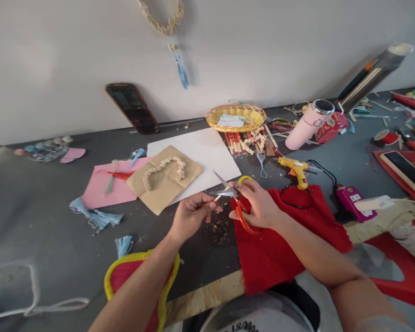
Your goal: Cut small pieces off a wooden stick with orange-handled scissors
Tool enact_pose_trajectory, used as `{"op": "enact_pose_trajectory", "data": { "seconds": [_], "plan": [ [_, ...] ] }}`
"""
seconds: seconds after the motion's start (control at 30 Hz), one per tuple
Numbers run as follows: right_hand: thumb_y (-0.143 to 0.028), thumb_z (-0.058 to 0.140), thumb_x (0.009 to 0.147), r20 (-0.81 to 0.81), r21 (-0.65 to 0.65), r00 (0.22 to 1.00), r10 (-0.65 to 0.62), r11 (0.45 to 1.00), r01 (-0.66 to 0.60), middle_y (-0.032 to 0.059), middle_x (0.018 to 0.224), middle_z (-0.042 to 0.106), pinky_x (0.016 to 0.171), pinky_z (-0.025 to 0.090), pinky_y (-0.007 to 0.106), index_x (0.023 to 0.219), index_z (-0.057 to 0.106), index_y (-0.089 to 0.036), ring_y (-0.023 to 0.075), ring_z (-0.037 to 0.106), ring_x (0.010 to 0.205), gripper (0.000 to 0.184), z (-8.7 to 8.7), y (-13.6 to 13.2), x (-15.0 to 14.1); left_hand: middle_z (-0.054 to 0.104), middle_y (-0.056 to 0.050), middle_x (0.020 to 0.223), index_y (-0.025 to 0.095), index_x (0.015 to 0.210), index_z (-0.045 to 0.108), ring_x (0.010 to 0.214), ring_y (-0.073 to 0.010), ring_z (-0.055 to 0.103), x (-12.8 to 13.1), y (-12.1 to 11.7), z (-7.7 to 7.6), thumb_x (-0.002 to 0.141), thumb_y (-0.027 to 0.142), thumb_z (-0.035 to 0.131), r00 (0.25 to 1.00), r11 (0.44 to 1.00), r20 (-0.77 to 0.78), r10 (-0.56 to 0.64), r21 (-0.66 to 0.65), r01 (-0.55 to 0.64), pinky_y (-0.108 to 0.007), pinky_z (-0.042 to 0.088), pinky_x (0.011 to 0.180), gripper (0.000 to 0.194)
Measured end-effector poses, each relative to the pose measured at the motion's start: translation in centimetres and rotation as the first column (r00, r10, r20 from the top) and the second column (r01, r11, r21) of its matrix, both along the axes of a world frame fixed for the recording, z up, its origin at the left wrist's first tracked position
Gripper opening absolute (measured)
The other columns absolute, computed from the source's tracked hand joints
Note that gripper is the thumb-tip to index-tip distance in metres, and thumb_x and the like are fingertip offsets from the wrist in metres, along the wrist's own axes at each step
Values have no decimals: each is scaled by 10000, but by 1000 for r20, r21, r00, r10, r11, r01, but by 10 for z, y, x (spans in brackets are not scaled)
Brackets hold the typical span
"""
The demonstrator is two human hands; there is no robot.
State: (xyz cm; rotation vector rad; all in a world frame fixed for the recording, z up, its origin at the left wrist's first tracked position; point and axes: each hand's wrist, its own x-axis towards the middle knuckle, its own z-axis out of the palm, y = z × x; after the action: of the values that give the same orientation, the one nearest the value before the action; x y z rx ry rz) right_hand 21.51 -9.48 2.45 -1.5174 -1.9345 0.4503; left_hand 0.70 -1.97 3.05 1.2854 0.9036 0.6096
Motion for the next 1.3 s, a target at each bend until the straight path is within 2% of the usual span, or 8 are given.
{"op": "enact_pose_trajectory", "data": {
  "seconds": [0.2,0.37,0.6,0.9,1.1,1.3],
  "plan": [
    [-577,656,800,-15,5,999,31,1000,-31,113,1060,530,935,512,469,1375,454,-220,287,531,1059,706,-1,0,0,734,-74,670,135,733,636,375,-62,437,-3,2,-1,712,417,761,996,997,54,-69,-42,72,-204,336,382,309],
    [-562,633,826,-51,7,998,43,999,-43,116,1043,549,921,521,442,1359,471,-191,268,562,1015,669,0,-1,-1,727,-72,656,131,733,628,376,-59,427,-3,1,0,716,434,756,996,996,52,-73,-50,76,-202,326,381,330],
    [-558,605,847,-3,1,999,38,999,-38,115,1048,583,880,539,432,1343,491,-200,268,596,988,622,4,-3,0,724,-66,664,131,730,628,385,-54,415,-3,1,1,751,413,733,995,996,49,-90,-23,91,-202,317,391,302],
    [-599,670,776,-41,7,997,60,998,-60,118,1044,532,916,516,461,1330,501,-189,284,547,1032,710,-1,2,2,712,-55,650,121,768,616,379,-40,397,-8,3,-8,766,440,734,980,981,128,-154,-99,167,-188,272,379,340],
    [-547,667,803,-125,-8,985,115,993,-117,111,1083,541,961,504,430,1345,492,-210,260,553,1056,662,-1,1,3,704,-55,639,111,783,624,378,-39,402,-10,5,-10,765,452,735,976,972,113,-185,-125,198,-187,256,378,359],
    [-551,633,831,-62,19,995,82,997,-81,114,1035,577,898,530,424,1335,506,-185,262,585,996,636,0,0,0,702,-55,638,119,742,602,379,-38,395,-9,4,-6,756,492,722,986,982,54,-159,-93,163,-186,261,391,392]
  ]
}}
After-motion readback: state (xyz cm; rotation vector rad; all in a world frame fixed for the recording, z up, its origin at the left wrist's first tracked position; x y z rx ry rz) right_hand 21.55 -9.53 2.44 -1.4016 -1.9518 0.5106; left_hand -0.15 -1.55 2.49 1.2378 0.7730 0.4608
